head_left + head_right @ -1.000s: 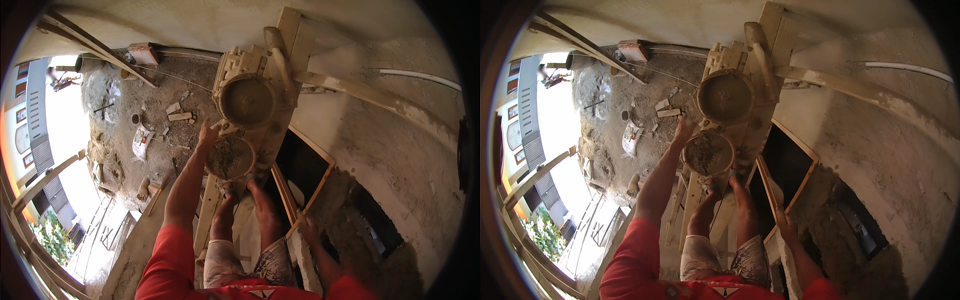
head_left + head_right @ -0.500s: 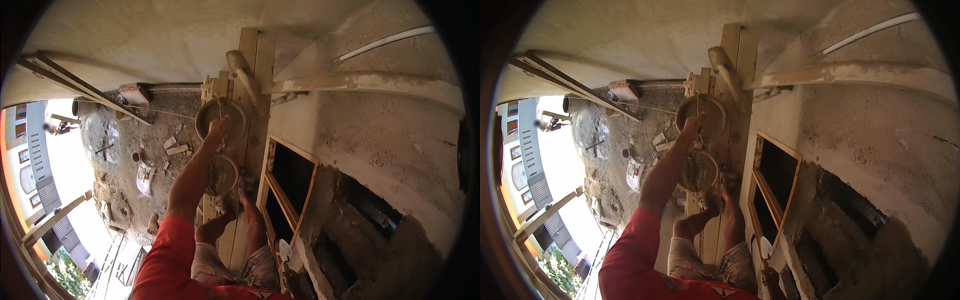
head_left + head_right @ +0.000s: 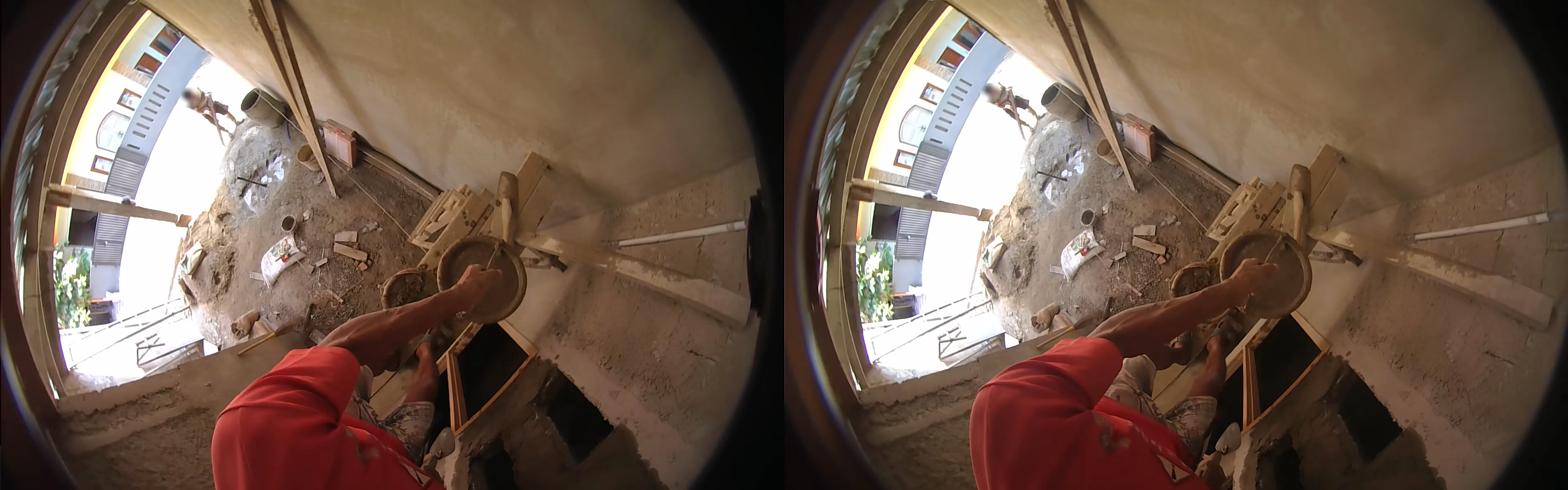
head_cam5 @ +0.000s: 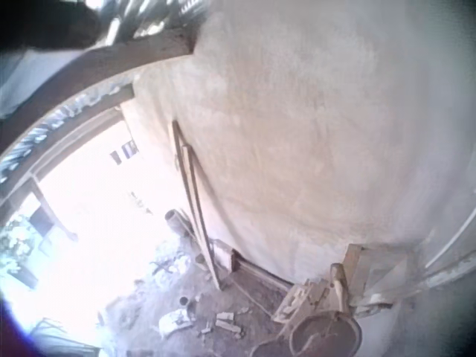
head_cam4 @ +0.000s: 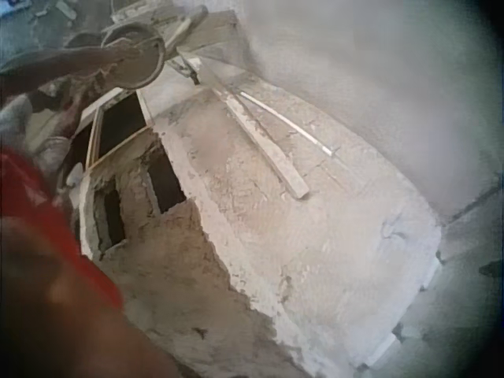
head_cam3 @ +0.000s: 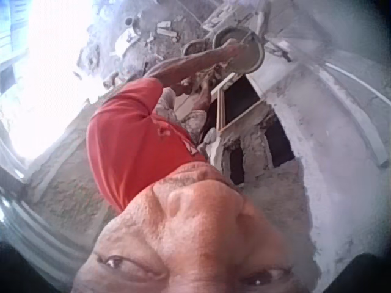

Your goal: The person applies mortar from a bucket to an unfinished wall using a trowel and then smooths the surface with a long straight-edge tool.

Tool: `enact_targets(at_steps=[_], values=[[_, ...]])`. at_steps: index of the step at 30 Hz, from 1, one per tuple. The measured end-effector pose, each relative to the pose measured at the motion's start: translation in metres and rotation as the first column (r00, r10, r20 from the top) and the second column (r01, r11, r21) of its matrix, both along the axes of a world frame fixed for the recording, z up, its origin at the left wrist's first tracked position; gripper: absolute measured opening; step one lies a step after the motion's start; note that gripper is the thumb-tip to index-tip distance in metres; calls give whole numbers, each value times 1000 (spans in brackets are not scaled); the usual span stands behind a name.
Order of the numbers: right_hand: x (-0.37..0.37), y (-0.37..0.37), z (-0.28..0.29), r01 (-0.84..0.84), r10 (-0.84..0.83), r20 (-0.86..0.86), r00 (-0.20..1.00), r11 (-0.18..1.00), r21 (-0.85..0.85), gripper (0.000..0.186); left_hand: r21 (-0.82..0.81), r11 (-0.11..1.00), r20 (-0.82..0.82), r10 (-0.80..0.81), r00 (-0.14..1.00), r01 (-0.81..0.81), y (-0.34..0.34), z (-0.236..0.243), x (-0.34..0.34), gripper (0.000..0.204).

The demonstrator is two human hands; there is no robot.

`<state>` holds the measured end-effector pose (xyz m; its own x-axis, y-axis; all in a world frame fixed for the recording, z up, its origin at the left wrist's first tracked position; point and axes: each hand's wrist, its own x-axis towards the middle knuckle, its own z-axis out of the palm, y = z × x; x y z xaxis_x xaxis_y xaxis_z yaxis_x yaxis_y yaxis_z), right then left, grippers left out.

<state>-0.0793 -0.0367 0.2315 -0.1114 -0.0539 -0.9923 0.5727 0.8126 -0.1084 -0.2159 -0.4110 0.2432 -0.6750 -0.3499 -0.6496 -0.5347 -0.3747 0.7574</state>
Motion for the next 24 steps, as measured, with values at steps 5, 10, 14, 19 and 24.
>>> enact_targets(at_steps=[5, 10, 14, 19, 24], values=[[3, -67, 29, -99, 88, -71, 994, 981, -165, 37, -432, 872, -120, -306, 945, 228, 26, 82, 36, 52], [25, -120, 64, -215, 198, -87, 976, 938, -273, 35, -246, 969, -110, -51, 993, 22, 37, 163, 101, 31], [39, -147, 82, -234, 205, -123, 971, 921, -312, 34, 304, 820, 195, 444, 874, -485, 40, 192, 132, 35], [61, -148, 108, -302, 269, -141, 953, 895, -328, 33, 221, 668, 245, 667, 703, -711, 34, 198, 209, 34], [68, -154, 121, -340, 299, -168, 939, 879, -333, 32, 45, 677, 189, 717, 672, -735, 26, 203, 268, 35]])
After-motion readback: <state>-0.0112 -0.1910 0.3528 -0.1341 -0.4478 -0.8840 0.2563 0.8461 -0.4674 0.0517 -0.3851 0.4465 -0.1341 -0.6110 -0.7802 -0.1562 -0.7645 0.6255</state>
